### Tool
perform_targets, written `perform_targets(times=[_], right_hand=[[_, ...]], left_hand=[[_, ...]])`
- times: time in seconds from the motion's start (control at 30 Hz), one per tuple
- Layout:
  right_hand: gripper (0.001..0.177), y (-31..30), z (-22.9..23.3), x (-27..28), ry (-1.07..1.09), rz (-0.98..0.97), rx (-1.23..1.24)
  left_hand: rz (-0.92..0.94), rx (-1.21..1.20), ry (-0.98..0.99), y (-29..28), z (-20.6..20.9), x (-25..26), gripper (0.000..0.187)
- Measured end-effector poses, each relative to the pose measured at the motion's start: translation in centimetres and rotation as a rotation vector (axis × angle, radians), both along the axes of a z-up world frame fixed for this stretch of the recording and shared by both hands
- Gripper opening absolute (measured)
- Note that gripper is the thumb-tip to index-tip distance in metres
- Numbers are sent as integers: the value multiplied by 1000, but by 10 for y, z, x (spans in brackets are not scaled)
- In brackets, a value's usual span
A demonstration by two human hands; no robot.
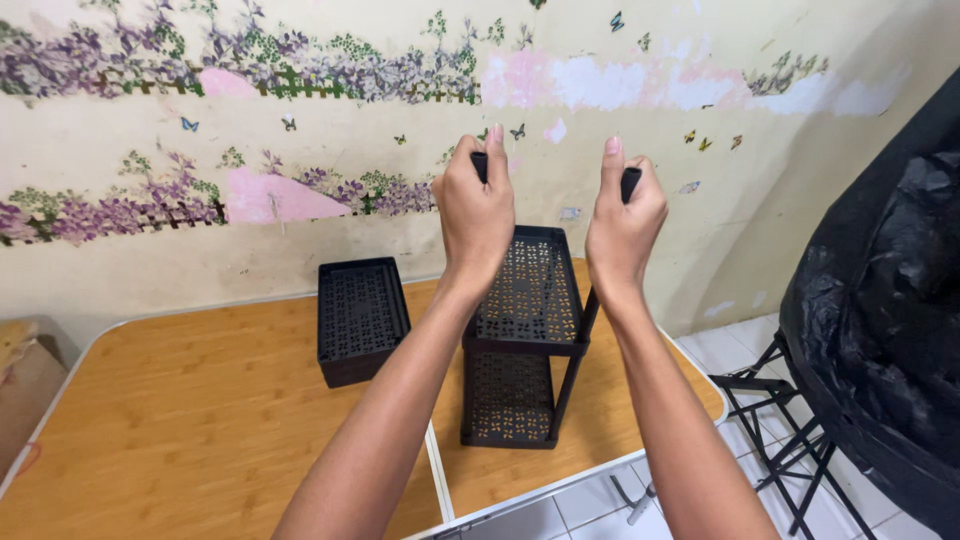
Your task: The person assembles a two-tier black plastic storage shelf by inserting vertical support poles into the perforated trays. They repeatedly adjust the poles and trays to ensure a snug fit, then place an additional tray on the table.
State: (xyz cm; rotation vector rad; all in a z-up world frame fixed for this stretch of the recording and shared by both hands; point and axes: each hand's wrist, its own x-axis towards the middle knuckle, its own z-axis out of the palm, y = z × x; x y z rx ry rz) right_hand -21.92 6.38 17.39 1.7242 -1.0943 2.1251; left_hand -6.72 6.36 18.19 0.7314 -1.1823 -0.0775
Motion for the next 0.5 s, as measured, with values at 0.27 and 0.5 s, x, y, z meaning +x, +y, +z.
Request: perform_targets(times=[0.27,0.5], right_hand=[[52,3,23,-36,-150,898,467],[54,5,12,-25,-176,714,347]], left_hand=[[-744,246,116,-24,0,23,51],[-360,-5,62,9,-28,10,39]])
